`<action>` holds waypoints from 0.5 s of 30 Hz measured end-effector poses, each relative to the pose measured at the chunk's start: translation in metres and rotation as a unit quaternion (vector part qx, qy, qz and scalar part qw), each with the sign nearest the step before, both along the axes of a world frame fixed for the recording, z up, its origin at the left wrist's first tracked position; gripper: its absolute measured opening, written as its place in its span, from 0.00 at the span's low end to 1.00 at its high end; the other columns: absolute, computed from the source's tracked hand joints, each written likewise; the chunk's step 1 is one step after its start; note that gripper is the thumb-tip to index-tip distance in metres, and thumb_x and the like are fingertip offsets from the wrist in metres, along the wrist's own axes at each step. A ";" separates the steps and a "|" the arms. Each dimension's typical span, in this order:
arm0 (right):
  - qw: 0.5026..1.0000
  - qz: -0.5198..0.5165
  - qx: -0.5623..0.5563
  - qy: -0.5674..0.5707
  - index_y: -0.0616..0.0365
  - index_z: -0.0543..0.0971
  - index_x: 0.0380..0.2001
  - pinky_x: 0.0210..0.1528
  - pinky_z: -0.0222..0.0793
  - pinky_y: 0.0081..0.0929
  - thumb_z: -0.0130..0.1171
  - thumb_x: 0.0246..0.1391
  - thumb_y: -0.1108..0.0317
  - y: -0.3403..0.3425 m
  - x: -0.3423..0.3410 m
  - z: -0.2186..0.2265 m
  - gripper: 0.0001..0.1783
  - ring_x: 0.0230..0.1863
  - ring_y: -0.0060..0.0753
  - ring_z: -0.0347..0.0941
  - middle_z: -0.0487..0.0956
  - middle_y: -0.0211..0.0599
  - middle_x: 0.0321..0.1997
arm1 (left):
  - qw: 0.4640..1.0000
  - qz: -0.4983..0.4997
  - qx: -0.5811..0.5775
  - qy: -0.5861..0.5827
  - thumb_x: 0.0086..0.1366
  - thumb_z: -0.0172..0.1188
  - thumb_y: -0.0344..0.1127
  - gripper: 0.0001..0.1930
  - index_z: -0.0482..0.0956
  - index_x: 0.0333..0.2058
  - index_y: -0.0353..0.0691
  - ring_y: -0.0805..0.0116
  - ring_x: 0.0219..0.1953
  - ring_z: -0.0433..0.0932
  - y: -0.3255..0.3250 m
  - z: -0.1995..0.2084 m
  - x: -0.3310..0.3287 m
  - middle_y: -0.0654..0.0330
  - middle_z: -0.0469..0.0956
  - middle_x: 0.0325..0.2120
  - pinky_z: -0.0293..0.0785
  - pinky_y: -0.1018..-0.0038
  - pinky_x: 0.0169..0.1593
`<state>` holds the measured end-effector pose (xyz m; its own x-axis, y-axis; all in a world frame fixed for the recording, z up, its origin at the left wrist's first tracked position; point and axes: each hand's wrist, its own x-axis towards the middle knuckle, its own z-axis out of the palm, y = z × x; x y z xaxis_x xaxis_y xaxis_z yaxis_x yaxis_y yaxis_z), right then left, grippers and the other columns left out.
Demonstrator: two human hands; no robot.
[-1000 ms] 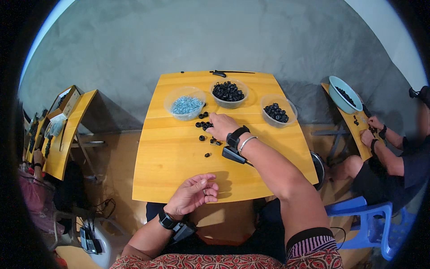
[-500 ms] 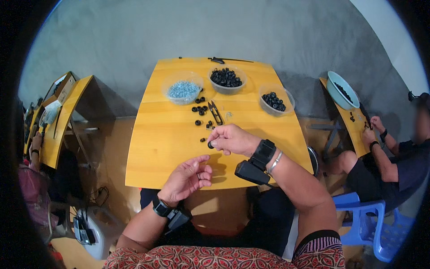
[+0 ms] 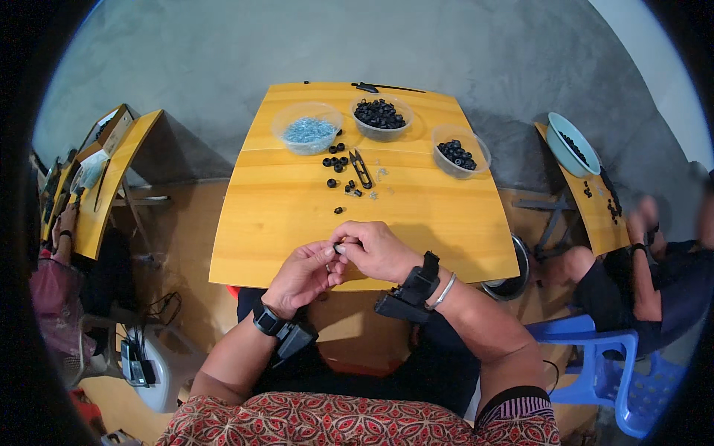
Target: Assembling small black plastic components by manually inserting small metal pins or connectors.
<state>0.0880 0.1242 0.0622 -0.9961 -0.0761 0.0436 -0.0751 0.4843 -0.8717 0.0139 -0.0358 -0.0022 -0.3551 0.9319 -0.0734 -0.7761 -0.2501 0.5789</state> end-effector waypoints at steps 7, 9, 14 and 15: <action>0.957 -0.121 -0.235 -0.118 0.62 0.69 0.38 0.26 0.63 0.16 0.47 0.51 0.75 0.040 -0.003 -0.015 0.10 0.22 0.18 0.62 0.69 0.30 0.28 | 0.999 0.014 0.020 -0.045 0.60 0.49 0.25 0.09 0.71 0.40 0.36 0.69 0.34 0.76 0.001 0.006 0.004 0.54 0.75 0.35 0.76 0.74 0.38; 0.922 -0.153 -0.338 -0.108 0.62 0.68 0.36 0.26 0.63 0.16 0.45 0.51 0.76 0.046 0.000 -0.017 0.08 0.24 0.20 0.63 0.69 0.33 0.31 | 0.999 0.020 0.018 -0.039 0.59 0.50 0.24 0.09 0.71 0.40 0.37 0.70 0.34 0.75 0.001 0.006 0.005 0.55 0.75 0.34 0.76 0.75 0.37; 0.910 -0.130 -0.375 -0.118 0.61 0.69 0.35 0.24 0.60 0.15 0.45 0.54 0.72 0.030 0.015 0.007 0.06 0.23 0.18 0.61 0.68 0.32 0.29 | 0.999 0.039 0.022 -0.023 0.57 0.52 0.23 0.10 0.71 0.39 0.38 0.72 0.32 0.74 0.000 0.002 0.006 0.59 0.75 0.32 0.76 0.77 0.36; 0.900 -0.104 -0.404 -0.128 0.62 0.68 0.35 0.23 0.58 0.13 0.46 0.56 0.68 0.027 0.019 0.010 0.08 0.22 0.17 0.59 0.67 0.30 0.27 | 0.998 0.041 0.032 -0.028 0.57 0.53 0.23 0.10 0.71 0.38 0.38 0.72 0.31 0.74 0.000 0.001 0.006 0.60 0.74 0.30 0.75 0.77 0.36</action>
